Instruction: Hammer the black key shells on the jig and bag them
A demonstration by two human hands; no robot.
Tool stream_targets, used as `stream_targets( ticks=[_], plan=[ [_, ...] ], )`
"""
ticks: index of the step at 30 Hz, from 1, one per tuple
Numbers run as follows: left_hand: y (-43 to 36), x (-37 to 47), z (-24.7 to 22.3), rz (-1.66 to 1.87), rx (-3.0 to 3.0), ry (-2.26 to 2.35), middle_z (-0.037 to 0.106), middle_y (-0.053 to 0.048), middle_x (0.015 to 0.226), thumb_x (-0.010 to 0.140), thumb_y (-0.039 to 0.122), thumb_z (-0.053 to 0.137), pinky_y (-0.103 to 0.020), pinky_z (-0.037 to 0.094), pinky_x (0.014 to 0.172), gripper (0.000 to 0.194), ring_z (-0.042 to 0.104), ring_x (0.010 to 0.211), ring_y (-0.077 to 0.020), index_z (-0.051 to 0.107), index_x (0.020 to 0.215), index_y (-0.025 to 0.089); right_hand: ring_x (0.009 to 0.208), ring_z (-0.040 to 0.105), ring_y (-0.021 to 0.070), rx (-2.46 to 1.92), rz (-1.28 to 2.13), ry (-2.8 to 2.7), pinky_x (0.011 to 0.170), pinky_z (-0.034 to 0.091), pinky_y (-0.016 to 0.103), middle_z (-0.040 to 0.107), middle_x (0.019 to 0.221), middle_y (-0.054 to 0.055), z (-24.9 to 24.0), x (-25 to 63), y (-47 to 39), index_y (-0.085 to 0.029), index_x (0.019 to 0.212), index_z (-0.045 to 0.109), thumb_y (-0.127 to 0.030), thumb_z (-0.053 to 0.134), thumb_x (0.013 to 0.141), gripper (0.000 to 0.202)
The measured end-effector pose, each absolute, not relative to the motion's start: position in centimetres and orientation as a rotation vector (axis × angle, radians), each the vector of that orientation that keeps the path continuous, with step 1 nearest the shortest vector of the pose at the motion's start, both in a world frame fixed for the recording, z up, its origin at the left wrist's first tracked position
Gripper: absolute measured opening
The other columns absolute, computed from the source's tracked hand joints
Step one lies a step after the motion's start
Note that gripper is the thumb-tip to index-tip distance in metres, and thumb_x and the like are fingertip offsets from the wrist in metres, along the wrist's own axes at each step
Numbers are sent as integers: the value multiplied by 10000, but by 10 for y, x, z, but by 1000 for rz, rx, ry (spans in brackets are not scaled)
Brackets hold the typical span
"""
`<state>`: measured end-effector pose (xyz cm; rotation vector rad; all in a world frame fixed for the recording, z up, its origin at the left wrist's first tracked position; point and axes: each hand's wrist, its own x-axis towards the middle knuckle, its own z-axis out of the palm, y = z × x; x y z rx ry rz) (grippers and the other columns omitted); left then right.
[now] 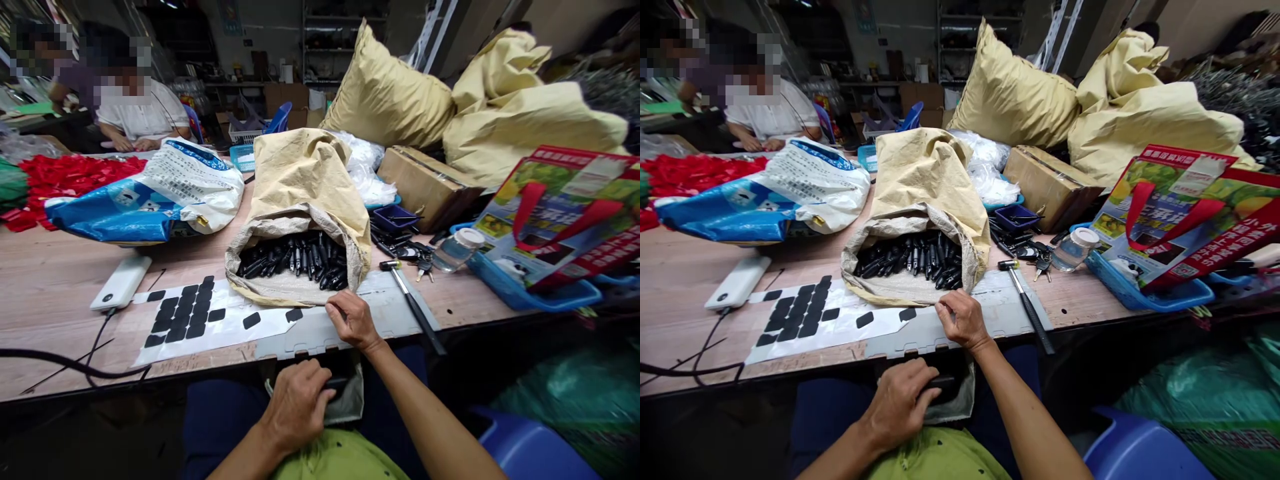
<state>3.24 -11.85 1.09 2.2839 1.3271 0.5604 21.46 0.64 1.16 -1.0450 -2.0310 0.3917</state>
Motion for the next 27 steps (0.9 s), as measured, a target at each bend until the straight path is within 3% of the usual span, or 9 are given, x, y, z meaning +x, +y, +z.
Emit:
stream_targets(
  ticks=[5, 8, 12, 15, 19, 24, 27],
  plan=[
    [-123, 37, 2, 507, 2231, 1360, 695, -43, 1000, 886, 199, 607, -321, 540, 707, 336, 698, 834, -209, 619, 1209, 293, 760, 543, 201, -1050, 352, -2074, 746, 421, 347, 628, 764, 44, 9, 214, 5, -212, 846, 617, -268, 525, 972, 166],
    [-94, 26, 19, 707, 2228, 1413, 698, -34, 957, 929, 245, 582, -311, 538, 759, 251, 690, 864, -203, 645, 1168, 286, 767, 541, 201, -1034, 339, -2110, 745, 412, 343, 629, 769, 45, 8, 214, 5, -211, 844, 612, -265, 521, 978, 170],
    [-20, -3, 44, 956, 2159, 1871, 696, -53, 978, 918, 283, 613, -356, 517, 834, 237, 645, 942, -243, 673, 1144, 242, 763, 531, 198, -1022, 304, -2143, 729, 395, 336, 622, 762, 43, 9, 212, 6, -210, 818, 601, -263, 518, 985, 195],
    [40, -23, 51, 874, 2121, 2213, 671, -99, 1105, 871, 324, 676, -421, 484, 896, 330, 572, 1047, -311, 684, 1184, 219, 750, 522, 193, -1020, 271, -2147, 720, 390, 332, 612, 749, 40, 10, 212, 7, -209, 798, 594, -259, 519, 982, 204],
    [89, -39, 49, 642, 2031, 2373, 648, -122, 1099, 863, 418, 691, -448, 458, 898, 305, 523, 1095, -348, 723, 1092, 219, 740, 514, 190, -1036, 248, -2149, 711, 388, 328, 610, 741, 39, 10, 211, 7, -212, 772, 579, -251, 516, 978, 219],
    [90, -49, 44, 536, 2021, 2349, 655, -108, 1012, 908, 407, 636, -423, 430, 863, 206, 519, 1048, -324, 718, 893, 218, 743, 517, 190, -1040, 237, -2144, 713, 390, 329, 623, 750, 40, 10, 210, 7, -214, 773, 581, -256, 513, 978, 220],
    [75, -53, 38, 548, 2148, 2342, 651, -98, 1005, 930, 400, 606, -422, 410, 861, 201, 514, 1043, -318, 707, 906, 228, 748, 521, 191, -1041, 252, -2154, 714, 394, 328, 624, 752, 41, 9, 210, 7, -216, 775, 586, -263, 517, 977, 219]
  ],
)
